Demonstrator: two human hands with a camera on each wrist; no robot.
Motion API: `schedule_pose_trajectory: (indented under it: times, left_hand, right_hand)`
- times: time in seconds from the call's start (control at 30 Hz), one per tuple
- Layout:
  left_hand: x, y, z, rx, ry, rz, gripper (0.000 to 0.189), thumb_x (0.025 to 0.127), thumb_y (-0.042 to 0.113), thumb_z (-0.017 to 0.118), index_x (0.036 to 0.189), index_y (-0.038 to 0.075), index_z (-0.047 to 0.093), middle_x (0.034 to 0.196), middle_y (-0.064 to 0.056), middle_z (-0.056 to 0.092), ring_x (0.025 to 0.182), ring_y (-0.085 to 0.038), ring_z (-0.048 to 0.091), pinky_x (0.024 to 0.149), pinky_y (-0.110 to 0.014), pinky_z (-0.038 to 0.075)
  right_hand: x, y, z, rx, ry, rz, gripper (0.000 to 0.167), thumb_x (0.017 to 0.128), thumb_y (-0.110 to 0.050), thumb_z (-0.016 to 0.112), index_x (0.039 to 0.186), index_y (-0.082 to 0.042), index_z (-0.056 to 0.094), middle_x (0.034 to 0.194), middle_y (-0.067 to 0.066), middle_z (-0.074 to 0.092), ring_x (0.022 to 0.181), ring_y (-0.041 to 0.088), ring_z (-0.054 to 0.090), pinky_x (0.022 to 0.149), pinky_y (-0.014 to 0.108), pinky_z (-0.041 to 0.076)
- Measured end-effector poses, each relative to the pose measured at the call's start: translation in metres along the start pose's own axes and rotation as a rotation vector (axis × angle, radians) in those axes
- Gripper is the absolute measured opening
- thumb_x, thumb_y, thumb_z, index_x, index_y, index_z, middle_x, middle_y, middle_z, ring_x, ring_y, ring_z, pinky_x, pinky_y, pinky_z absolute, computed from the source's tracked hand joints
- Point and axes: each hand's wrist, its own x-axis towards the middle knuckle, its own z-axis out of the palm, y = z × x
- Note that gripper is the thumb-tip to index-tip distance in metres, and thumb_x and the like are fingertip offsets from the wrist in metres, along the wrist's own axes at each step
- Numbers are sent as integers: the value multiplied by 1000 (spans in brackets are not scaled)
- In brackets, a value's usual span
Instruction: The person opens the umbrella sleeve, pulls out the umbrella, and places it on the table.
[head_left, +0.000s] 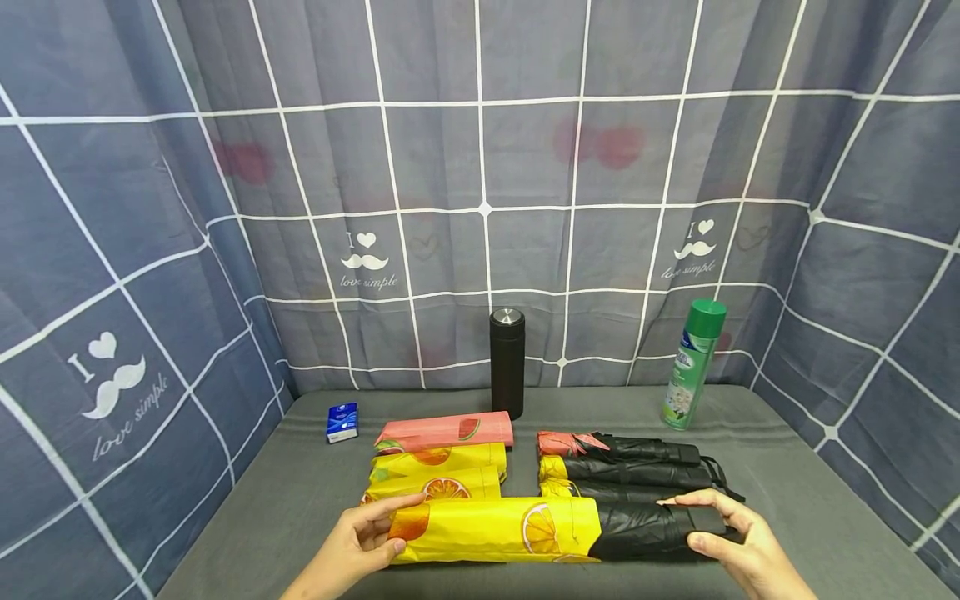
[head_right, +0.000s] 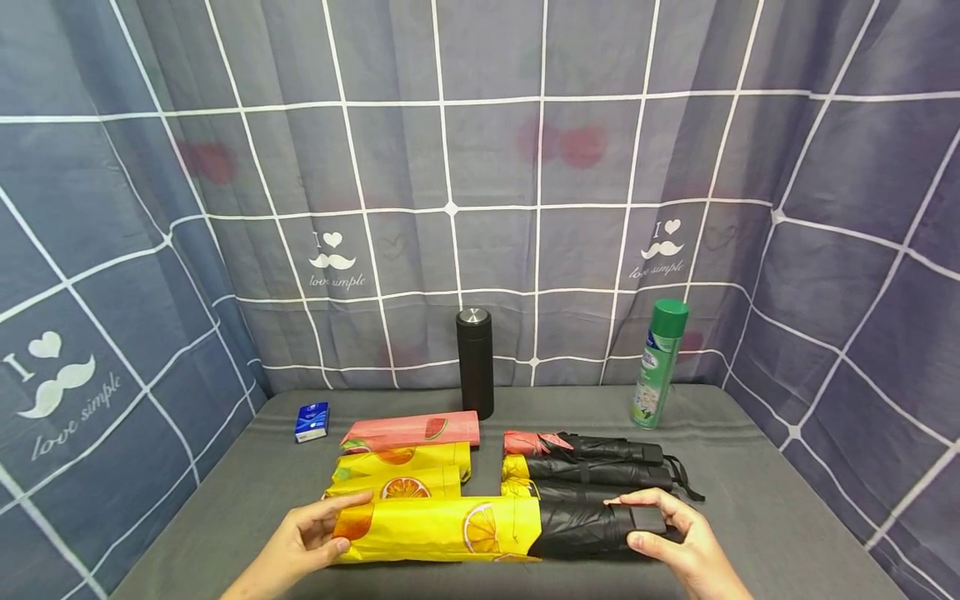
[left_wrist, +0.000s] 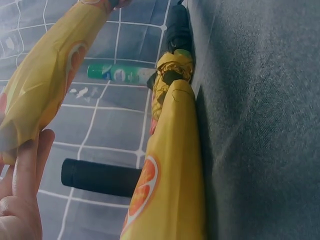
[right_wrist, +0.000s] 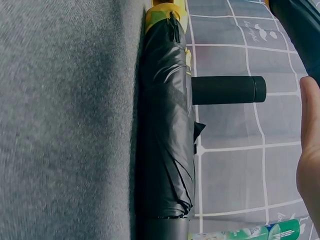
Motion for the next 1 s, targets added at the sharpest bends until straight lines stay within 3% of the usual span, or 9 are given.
schedule_pose_trajectory:
  times: [0.1, 0.27, 0.5, 0.63, 0.8, 0.93, 1.0]
  left_hand:
    - [-2, -1, -2, 11, -16, 34, 43, 91, -15, 46, 134, -11, 44, 133, -7, 53, 104, -15, 58, 72, -22, 50]
    - [-4, -4, -5, -19, -18, 15, 42, 91, -16, 45, 132, -9, 48, 126, -7, 59, 103, -16, 60, 74, -23, 50]
    - [-9, -6, -9, -35, -20, 31, 45, 89, -18, 45, 131, -2, 53, 121, -6, 62, 92, -10, 60, 60, -18, 47]
    - [-14, -7, -11, -27, 0, 3, 46, 91, -17, 45, 131, 2, 55, 124, -3, 61, 97, -10, 60, 67, -19, 50]
    - [-23, -4, -18, -5, 24, -42, 44, 92, -14, 45, 130, 4, 56, 121, -2, 62, 100, -13, 60, 75, -24, 52]
    - [-32, 1, -23, -41, 28, -67, 44, 92, -13, 46, 129, 6, 57, 119, -3, 63, 101, -15, 61, 77, -26, 52]
    - [-37, 4, -26, -57, 27, -86, 45, 92, -13, 46, 129, 8, 58, 119, -3, 63, 99, -13, 61, 77, -25, 51]
  right_hand:
    - [-1, 0, -2, -31, -18, -18, 46, 86, 27, 32, 128, 14, 42, 129, 18, 53, 113, 25, 55, 86, 37, 49]
    - [-2, -2, -3, -16, -20, -5, 46, 86, 27, 32, 129, 14, 41, 130, 19, 52, 114, 25, 54, 86, 37, 49]
    - [-7, -2, -5, 25, -17, -6, 47, 87, 26, 31, 129, 11, 43, 132, 16, 52, 118, 24, 52, 89, 37, 47]
    - [-9, -4, -9, -73, -28, -27, 47, 85, 27, 30, 130, 13, 41, 132, 18, 51, 118, 24, 52, 88, 37, 48]
    - [-18, -12, -14, -156, 71, 49, 46, 88, 24, 34, 129, 8, 46, 127, 11, 57, 110, 21, 57, 81, 35, 51]
    - [-28, -19, -17, -275, 212, 153, 46, 90, 18, 40, 128, -4, 54, 118, 4, 62, 97, 17, 62, 73, 35, 53]
    - [-34, -21, -19, -299, 259, 197, 49, 91, 16, 42, 126, -13, 58, 109, 1, 66, 66, 15, 61, 53, 34, 51]
